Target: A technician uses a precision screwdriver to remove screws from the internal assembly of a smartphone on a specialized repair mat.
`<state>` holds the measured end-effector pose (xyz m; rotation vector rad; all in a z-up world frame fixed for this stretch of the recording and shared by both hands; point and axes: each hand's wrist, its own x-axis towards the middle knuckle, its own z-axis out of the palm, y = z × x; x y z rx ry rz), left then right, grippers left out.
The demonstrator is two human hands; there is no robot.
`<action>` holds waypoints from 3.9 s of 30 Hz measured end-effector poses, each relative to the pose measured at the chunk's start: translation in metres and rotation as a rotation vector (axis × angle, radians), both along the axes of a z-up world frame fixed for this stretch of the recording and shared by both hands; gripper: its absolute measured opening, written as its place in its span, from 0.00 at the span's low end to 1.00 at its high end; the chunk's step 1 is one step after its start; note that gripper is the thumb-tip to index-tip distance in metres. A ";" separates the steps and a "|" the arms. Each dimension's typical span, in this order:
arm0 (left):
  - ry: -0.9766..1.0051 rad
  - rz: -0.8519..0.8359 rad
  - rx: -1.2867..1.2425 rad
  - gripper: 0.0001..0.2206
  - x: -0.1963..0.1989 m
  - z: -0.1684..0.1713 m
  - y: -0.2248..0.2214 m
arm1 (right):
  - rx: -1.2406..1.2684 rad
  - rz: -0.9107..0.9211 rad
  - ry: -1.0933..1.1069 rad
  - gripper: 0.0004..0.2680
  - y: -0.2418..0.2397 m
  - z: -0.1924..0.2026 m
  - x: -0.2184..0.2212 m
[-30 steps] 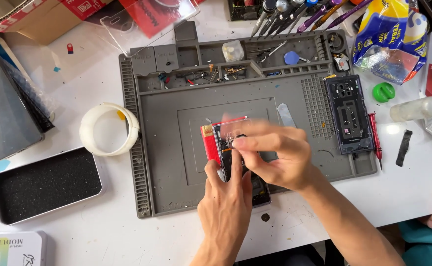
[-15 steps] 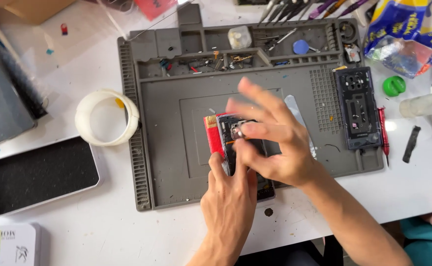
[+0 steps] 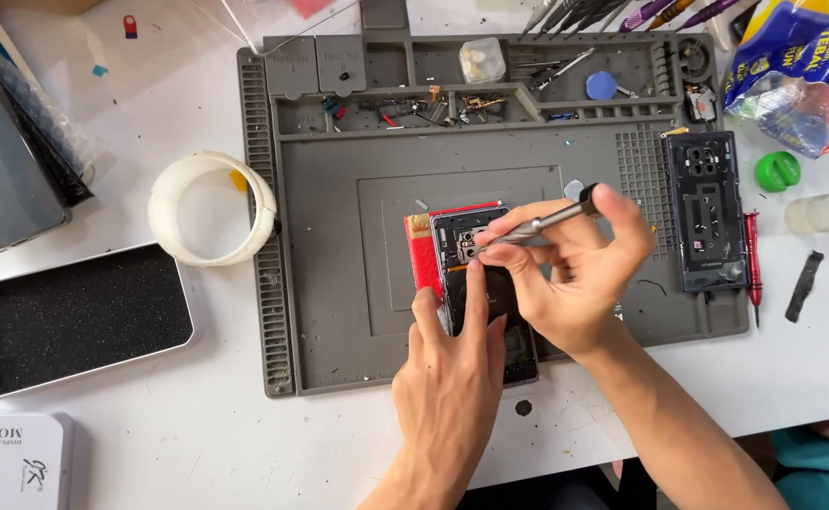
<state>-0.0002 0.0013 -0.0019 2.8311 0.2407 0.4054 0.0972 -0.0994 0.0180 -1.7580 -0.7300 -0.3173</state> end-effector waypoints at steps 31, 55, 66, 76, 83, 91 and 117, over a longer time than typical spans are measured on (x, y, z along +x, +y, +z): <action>0.035 0.052 0.125 0.22 0.002 0.002 -0.005 | -0.104 0.171 -0.197 0.14 -0.002 0.027 0.012; -0.130 0.016 0.055 0.19 -0.008 0.000 -0.001 | -0.035 0.195 -0.112 0.08 -0.010 0.026 0.011; -0.088 0.054 -0.008 0.18 -0.002 -0.003 -0.006 | -0.062 0.112 -0.058 0.10 -0.007 0.031 0.010; -0.090 0.058 0.026 0.20 0.001 0.000 -0.002 | -0.153 0.065 -0.109 0.16 0.001 0.007 0.014; -0.078 0.047 0.020 0.17 0.002 0.004 0.001 | -0.200 -0.016 0.326 0.06 -0.010 0.010 0.004; -0.088 0.051 0.000 0.18 0.007 0.004 0.001 | -0.026 0.150 0.051 0.21 0.000 0.000 0.008; 0.175 -0.133 -0.308 0.11 0.014 0.007 0.060 | -0.267 -0.264 0.165 0.23 0.006 0.010 0.013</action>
